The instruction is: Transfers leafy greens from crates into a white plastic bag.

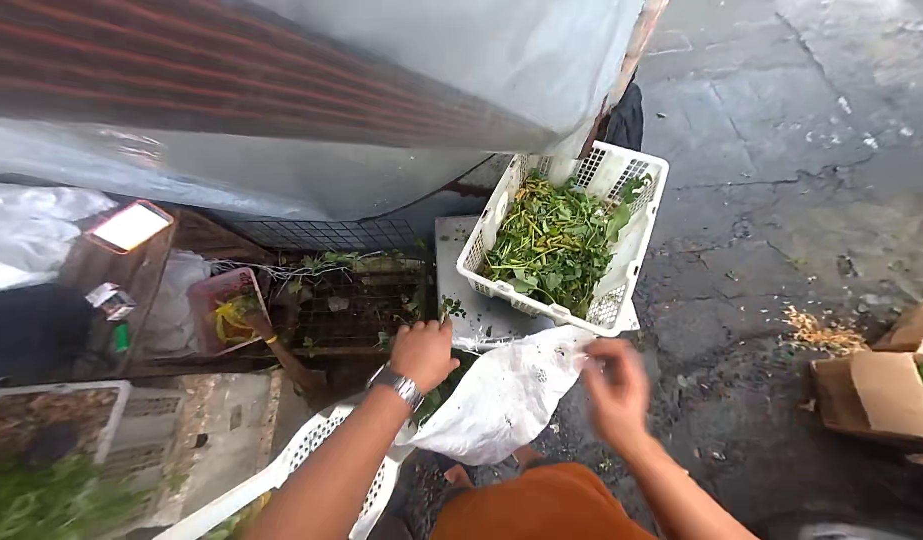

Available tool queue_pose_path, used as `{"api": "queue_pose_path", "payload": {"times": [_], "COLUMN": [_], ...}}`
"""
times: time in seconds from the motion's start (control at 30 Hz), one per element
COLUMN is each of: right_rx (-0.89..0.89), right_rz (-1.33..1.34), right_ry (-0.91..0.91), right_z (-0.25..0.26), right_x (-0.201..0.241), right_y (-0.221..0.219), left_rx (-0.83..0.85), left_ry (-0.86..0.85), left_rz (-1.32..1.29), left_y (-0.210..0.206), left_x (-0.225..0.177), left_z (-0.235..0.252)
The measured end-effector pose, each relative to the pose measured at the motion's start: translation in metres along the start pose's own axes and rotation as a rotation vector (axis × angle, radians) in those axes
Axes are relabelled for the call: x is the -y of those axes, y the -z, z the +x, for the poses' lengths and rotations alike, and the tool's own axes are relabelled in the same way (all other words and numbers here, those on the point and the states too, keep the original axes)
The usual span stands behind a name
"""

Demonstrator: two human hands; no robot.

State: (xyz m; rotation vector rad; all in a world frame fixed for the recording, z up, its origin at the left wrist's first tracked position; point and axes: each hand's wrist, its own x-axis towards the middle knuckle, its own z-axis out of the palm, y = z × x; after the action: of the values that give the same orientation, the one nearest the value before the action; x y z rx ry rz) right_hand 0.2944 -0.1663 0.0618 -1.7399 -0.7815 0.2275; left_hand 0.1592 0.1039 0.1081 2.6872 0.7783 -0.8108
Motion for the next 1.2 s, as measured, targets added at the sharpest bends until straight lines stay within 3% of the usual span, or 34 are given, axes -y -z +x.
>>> {"api": "queue_pose_path", "payload": {"times": [0.1,0.17,0.2,0.33,0.43,0.5,0.6,0.67,0.73,0.83,0.93,1.0,1.07,1.2], "right_rx": [0.787,1.126,1.201,1.059,1.201,1.05,0.635,0.617,0.802,1.094,1.196,1.089,0.911,0.684], "right_rz": [-0.346,-0.565,-0.632,-0.822,-1.047,-0.907,-0.176,0.062,-0.18,-0.532,-0.389,-0.165,-0.137,-0.639], "right_ry": [0.018,-0.188,-0.34,-0.78,-0.967,-0.792,-0.345,-0.222,-0.247,-0.346,-0.555,-0.804,-1.048,-1.19], "right_z": [-0.009,-0.006,-0.005,-0.012,-0.004,0.012,0.023,0.029,0.028,0.01,-0.014,-0.03,-0.037,-0.029], "right_x": [-0.04,-0.077,-0.085,-0.086,-0.059,-0.029,-0.001,-0.016,-0.059,-0.106,-0.105,-0.098,-0.095,-0.098], "right_y": [-0.065,-0.073,-0.064,0.025,0.058,0.057,0.001,-0.056,-0.099,-0.112,-0.068,-0.021,0.011,0.019], "left_rx": [0.149,0.184,0.18,0.155,0.116,0.107,0.076,0.006,-0.029,-0.015,-0.003,0.008,0.025,0.114], "left_ry": [-0.011,-0.021,-0.028,0.004,0.062,0.099,0.114,0.112,0.119,0.123,0.17,0.211,0.233,0.225], "left_rz": [0.037,-0.063,-0.151,-0.479,-0.6,-0.665,-0.623,-0.57,-0.53,-0.519,-0.623,-0.748,-0.837,-1.021], "left_y": [-0.019,-0.021,-0.018,-0.01,-0.017,-0.018,-0.028,-0.026,-0.021,-0.02,-0.018,-0.024,-0.033,-0.034], "left_x": [-0.006,-0.001,0.008,0.041,0.046,0.038,0.027,0.023,0.021,0.029,0.038,0.04,0.042,0.031], "left_z": [0.04,0.056,0.063,0.093,0.105,0.111,0.123,0.136,0.145,0.154,0.16,0.157,0.16,0.171]}}
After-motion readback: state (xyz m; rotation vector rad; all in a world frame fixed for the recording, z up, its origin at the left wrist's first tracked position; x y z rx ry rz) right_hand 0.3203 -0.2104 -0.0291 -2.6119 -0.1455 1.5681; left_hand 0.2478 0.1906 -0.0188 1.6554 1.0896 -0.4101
